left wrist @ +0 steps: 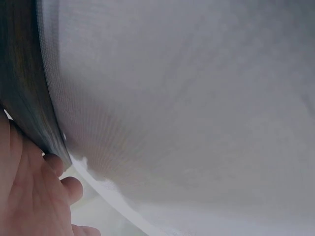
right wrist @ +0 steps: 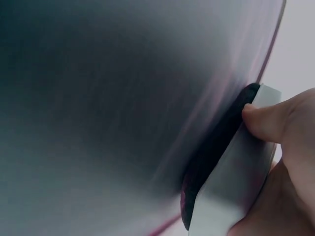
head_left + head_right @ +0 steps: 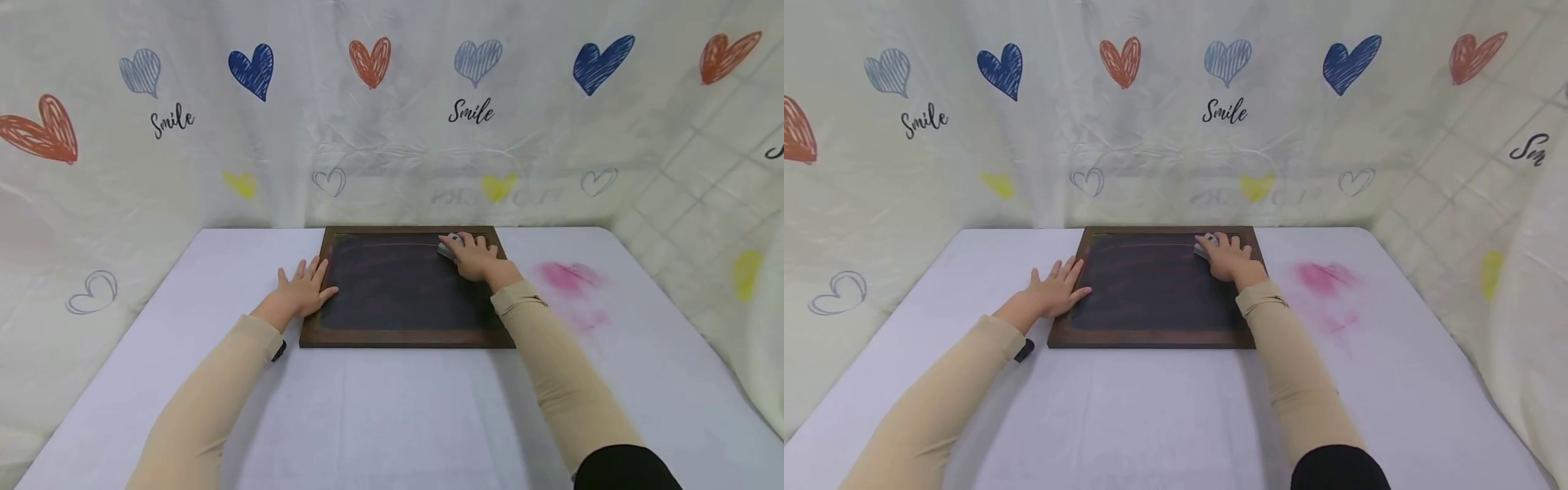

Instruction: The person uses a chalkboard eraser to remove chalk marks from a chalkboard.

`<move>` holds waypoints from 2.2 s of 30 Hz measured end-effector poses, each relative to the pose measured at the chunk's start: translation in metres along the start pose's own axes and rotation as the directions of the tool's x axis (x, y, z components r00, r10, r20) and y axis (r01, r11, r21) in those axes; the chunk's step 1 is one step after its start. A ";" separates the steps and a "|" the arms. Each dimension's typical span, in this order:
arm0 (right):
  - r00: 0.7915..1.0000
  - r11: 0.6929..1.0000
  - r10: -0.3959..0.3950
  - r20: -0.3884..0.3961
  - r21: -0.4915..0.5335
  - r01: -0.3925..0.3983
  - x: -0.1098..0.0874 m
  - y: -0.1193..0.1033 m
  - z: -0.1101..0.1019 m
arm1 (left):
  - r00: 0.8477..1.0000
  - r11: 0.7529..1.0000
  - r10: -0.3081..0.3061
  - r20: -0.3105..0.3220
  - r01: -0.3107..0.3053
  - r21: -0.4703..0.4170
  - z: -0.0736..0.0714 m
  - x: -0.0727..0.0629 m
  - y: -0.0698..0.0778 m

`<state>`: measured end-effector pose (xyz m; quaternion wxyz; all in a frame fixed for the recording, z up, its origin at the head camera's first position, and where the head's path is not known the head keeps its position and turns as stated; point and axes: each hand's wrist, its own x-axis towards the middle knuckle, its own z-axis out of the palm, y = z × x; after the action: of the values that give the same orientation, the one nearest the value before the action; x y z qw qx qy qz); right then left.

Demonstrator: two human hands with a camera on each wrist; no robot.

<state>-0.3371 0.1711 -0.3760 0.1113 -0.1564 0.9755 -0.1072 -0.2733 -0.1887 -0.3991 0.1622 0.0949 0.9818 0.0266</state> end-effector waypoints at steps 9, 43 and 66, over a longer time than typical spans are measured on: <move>0.984 0.977 -0.163 0.071 -0.130 0.171 0.014 -0.076 0.024 | 1.000 1.000 0.005 0.003 -0.005 -0.005 0.002 0.000 -0.001; 0.979 0.971 -0.178 0.095 -0.144 0.190 0.001 -0.028 0.007 | 1.000 1.000 0.000 -0.004 0.000 -0.012 0.001 -0.002 -0.002; 0.999 0.998 -0.038 -0.004 -0.057 0.038 -0.009 0.017 -0.007 | 1.000 1.000 0.003 -0.011 -0.004 -0.022 0.001 0.001 -0.004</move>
<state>-0.3352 0.1912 -0.3717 0.1020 -0.1777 0.9753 -0.0820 -0.2747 -0.1929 -0.4008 0.1576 0.0947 0.9822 0.0381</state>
